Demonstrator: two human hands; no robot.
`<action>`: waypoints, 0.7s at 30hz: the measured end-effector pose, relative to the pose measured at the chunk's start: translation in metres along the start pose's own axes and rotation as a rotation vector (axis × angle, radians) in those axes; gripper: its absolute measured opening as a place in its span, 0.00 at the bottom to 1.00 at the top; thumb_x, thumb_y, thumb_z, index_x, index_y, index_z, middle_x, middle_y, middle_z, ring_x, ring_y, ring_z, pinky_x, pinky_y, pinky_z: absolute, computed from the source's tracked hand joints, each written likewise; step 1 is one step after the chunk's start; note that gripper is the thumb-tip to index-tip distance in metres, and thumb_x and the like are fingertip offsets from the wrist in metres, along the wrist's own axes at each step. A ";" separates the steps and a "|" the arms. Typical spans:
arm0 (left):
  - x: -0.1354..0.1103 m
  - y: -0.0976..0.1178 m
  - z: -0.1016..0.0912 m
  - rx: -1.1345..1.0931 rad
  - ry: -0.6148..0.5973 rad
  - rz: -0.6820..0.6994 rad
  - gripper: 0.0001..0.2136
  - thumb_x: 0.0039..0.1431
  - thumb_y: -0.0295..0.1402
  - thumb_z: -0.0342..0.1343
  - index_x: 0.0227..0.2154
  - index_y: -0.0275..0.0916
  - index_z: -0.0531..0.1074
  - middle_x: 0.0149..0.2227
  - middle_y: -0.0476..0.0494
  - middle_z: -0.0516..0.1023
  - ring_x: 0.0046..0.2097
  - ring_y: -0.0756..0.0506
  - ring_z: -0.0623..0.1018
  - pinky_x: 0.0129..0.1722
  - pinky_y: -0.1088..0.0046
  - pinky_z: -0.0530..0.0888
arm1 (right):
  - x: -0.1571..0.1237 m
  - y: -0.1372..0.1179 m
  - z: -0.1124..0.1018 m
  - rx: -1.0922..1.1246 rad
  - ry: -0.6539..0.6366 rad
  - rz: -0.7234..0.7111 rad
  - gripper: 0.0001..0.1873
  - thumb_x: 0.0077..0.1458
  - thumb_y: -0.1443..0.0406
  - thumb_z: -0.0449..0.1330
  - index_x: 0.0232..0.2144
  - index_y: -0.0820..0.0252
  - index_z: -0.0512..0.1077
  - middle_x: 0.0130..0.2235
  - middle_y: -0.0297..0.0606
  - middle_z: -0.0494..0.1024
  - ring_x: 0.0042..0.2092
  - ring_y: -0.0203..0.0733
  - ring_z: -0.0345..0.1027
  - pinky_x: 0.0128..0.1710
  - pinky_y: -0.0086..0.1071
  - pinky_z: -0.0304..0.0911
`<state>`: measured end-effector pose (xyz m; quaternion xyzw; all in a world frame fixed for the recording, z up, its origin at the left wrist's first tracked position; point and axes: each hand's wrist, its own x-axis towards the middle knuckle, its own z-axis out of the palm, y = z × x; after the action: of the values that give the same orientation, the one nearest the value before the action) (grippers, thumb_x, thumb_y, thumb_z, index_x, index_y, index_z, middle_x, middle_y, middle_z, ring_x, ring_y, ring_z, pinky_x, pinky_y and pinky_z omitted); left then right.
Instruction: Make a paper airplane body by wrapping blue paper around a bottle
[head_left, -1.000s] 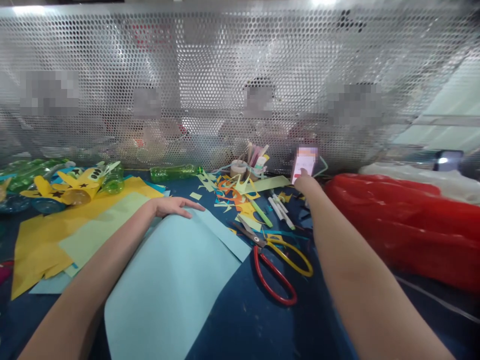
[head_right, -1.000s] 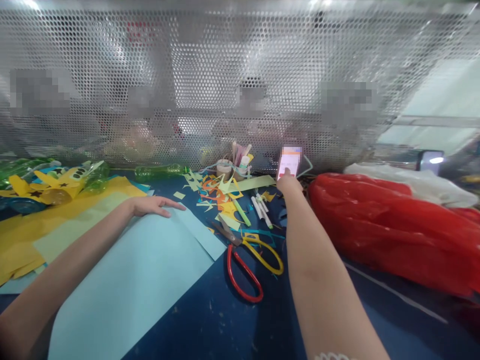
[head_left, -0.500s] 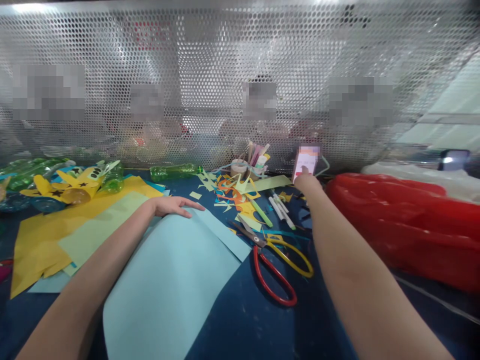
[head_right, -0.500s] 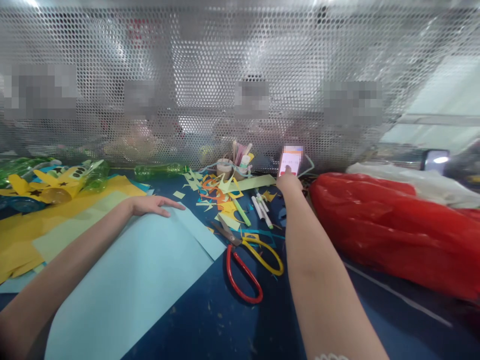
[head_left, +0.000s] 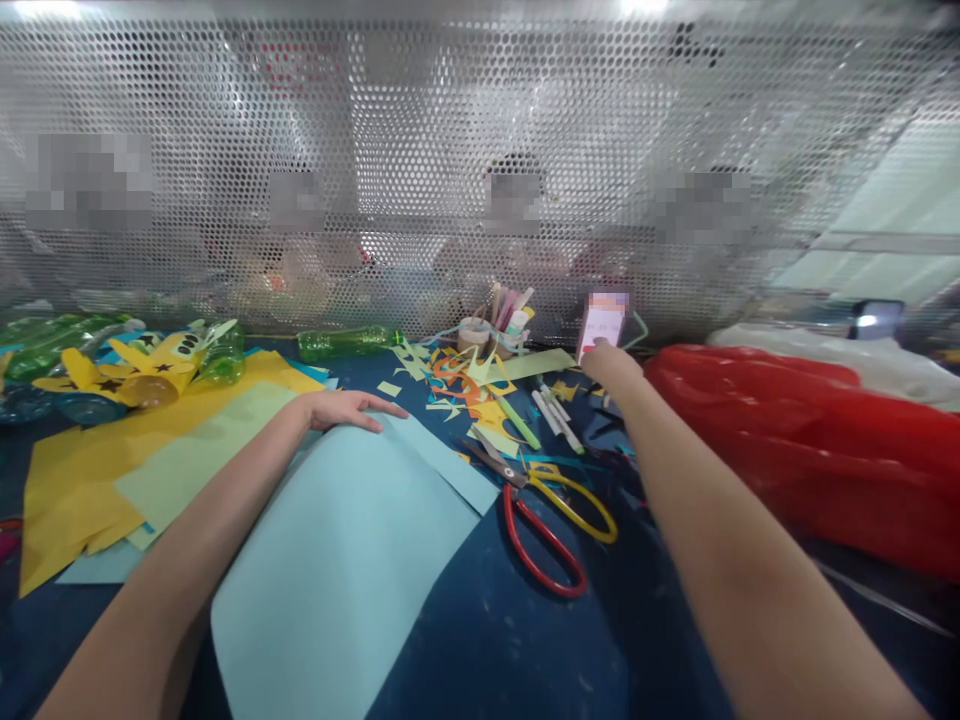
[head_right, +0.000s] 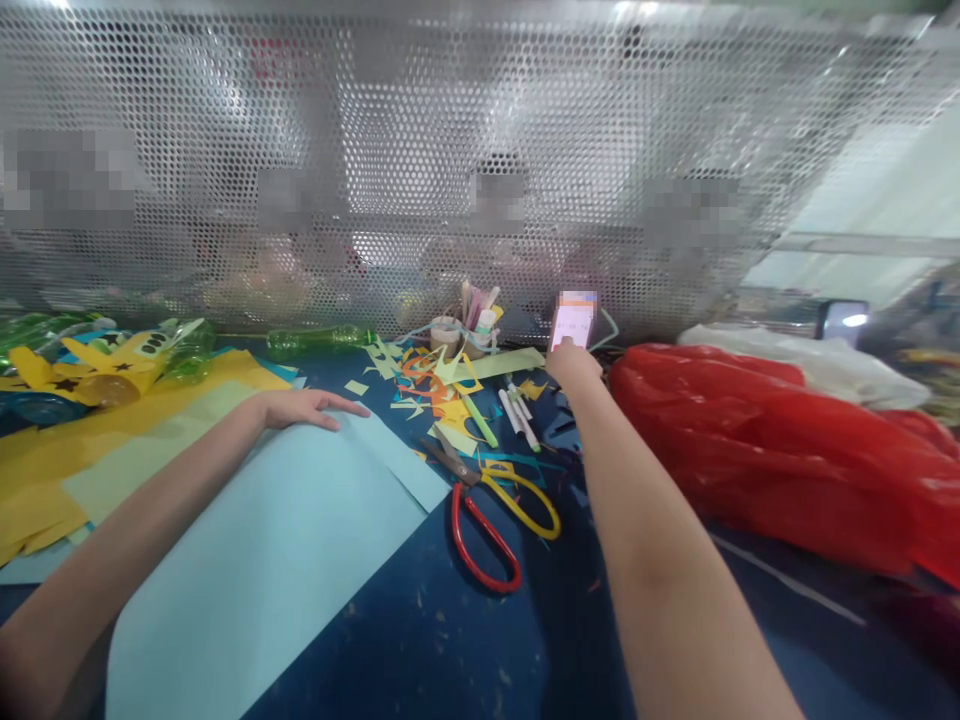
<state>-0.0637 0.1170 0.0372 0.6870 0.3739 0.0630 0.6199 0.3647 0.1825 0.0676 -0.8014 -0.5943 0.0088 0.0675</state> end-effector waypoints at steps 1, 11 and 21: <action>0.000 0.000 0.001 -0.016 0.008 -0.009 0.28 0.51 0.38 0.64 0.56 0.45 0.68 0.55 0.43 0.73 0.54 0.41 0.74 0.53 0.67 0.68 | -0.010 -0.005 -0.004 -0.035 -0.025 -0.005 0.26 0.59 0.62 0.47 0.56 0.75 0.63 0.50 0.70 0.70 0.51 0.62 0.68 0.44 0.49 0.63; -0.009 0.005 0.000 0.026 -0.014 0.037 0.27 0.51 0.37 0.63 0.56 0.45 0.68 0.54 0.42 0.74 0.51 0.42 0.76 0.49 0.70 0.71 | -0.185 -0.025 -0.025 -0.243 -0.510 -0.584 0.27 0.48 0.42 0.56 0.30 0.62 0.72 0.33 0.48 0.78 0.35 0.55 0.72 0.34 0.39 0.62; -0.050 0.034 -0.008 0.049 0.042 0.156 0.27 0.53 0.32 0.63 0.57 0.43 0.66 0.52 0.40 0.75 0.45 0.46 0.78 0.44 0.75 0.72 | -0.201 -0.021 -0.016 -0.063 -0.544 -0.486 0.18 0.45 0.56 0.59 0.36 0.62 0.66 0.36 0.46 0.77 0.34 0.48 0.71 0.30 0.35 0.58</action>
<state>-0.0885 0.0954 0.0884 0.7274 0.3337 0.1165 0.5882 0.2871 -0.0044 0.0728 -0.6067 -0.7637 0.1869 -0.1174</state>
